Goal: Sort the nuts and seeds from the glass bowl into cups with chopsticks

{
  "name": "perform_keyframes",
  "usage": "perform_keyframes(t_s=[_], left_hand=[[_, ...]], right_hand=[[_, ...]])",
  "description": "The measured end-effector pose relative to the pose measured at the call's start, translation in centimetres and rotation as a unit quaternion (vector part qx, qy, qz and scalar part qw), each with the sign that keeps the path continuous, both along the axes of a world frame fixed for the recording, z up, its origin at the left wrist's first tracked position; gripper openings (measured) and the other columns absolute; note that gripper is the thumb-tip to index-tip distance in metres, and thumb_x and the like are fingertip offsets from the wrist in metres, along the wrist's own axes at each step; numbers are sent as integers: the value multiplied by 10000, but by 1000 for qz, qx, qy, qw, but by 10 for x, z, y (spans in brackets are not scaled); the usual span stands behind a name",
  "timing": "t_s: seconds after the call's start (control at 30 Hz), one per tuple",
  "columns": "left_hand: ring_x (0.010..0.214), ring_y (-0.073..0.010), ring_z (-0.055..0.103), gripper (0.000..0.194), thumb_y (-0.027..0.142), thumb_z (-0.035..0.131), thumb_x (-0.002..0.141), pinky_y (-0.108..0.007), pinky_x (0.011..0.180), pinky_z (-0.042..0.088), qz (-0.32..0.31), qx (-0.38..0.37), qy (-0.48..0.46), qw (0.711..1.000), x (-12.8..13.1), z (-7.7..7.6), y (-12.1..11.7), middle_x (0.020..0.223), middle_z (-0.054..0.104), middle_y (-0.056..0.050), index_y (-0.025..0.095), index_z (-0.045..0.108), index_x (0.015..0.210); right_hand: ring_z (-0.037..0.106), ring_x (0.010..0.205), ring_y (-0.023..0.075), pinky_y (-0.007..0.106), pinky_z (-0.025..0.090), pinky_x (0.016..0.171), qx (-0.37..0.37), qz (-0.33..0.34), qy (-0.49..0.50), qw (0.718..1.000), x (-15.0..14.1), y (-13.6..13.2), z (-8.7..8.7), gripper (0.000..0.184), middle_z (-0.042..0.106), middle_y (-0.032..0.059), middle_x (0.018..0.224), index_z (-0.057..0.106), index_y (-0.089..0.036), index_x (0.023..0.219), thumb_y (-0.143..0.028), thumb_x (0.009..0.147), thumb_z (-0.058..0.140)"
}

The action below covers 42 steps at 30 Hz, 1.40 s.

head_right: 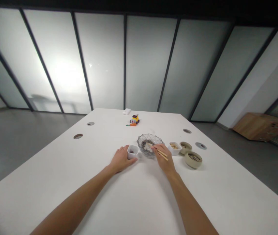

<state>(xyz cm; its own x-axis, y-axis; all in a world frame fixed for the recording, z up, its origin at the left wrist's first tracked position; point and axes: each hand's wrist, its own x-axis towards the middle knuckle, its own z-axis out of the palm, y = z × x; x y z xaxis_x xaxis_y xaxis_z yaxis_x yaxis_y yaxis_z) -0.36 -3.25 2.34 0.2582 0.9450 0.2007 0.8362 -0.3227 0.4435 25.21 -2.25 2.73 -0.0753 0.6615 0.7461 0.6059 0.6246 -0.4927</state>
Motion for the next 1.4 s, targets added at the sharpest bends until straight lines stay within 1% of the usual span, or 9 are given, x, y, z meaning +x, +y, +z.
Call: perform_keyframes(t_s=[0.2, 0.3, 0.4, 0.53, 0.63, 0.77, 0.93, 1.2, 1.4], left_hand=[[1213, -324, 611, 511, 561, 667, 884, -423, 1025, 451, 4, -13, 1, 1000, 1, 3, -2, 1287, 681, -99, 235, 557, 1262], [1225, -328, 608, 508, 557, 668, 886, -424, 1031, 448, 5, -16, 2, 1000, 1, 5, -3, 1294, 681, -102, 233, 560, 1263], [1222, -333, 611, 513, 550, 673, 884, -426, 1025, 449, 6, -15, -1, 1000, 1, 7, -4, 1286, 684, -102, 232, 557, 1270], [1215, -331, 616, 513, 552, 668, 889, -422, 1024, 447, 4, -17, 0, 1000, 0, 8, -5, 1283, 685, -103, 231, 557, 1273], [1212, -324, 618, 513, 556, 663, 888, -415, 1036, 442, 4, -22, 5, 1000, -1, 8, -4, 1287, 687, -100, 235, 558, 1275], [1217, -320, 617, 534, 565, 666, 886, -407, 1036, 441, 8, -22, 7, 1000, -1, 6, -3, 1291, 687, -102, 233, 553, 1289], [1222, -321, 613, 508, 560, 665, 889, -405, 1016, 449, 4, -14, 1, 1000, -1, 3, -2, 1281, 687, -98, 234, 556, 1264], [1199, -332, 621, 515, 584, 669, 889, -420, 1010, 456, 4, 0, -1, 1000, -1, -3, 0, 1266, 688, -101, 233, 553, 1247], [1215, -331, 616, 516, 576, 673, 886, -417, 1017, 452, 5, -11, 2, 1000, 0, 0, 0, 1285, 682, -105, 234, 550, 1253]], right_hand=[[678, 806, 233, 377, 546, 772, 37, -59, 34, 997, -3, -14, 24, 406, 742, 62, 828, 736, -235, 826, -542, 1025, 560], [686, 818, 234, 367, 548, 768, 10, -47, 60, 997, -7, -24, 34, 413, 750, 59, 835, 747, -241, 834, -565, 1014, 567], [689, 809, 238, 364, 548, 751, -20, -36, 69, 997, -9, -29, 37, 441, 749, 58, 829, 745, -249, 815, -612, 992, 569], [687, 791, 250, 381, 539, 734, -19, -79, 79, 994, 0, -27, 34, 444, 745, 63, 810, 736, -248, 841, -617, 996, 546], [671, 796, 256, 399, 533, 751, 13, -109, 37, 993, 12, -21, 29, 438, 736, 72, 811, 724, -245, 847, -610, 1001, 537], [665, 797, 255, 419, 536, 767, 24, -90, -6, 996, 20, -15, 22, 432, 732, 73, 832, 714, -250, 851, -596, 1019, 519], [666, 800, 263, 455, 543, 797, 16, -62, -22, 998, 18, -9, 12, 463, 734, 70, 826, 712, -250, 847, -633, 1015, 514], [677, 804, 245, 405, 545, 762, -7, -38, -15, 999, 19, -4, 1, 454, 739, 90, 868, 721, -216, 877, -600, 1021, 527], [671, 801, 247, 414, 545, 764, -7, -36, -17, 999, 21, -2, -1, 452, 736, 93, 869, 726, -218, 883, -598, 1022, 525]])
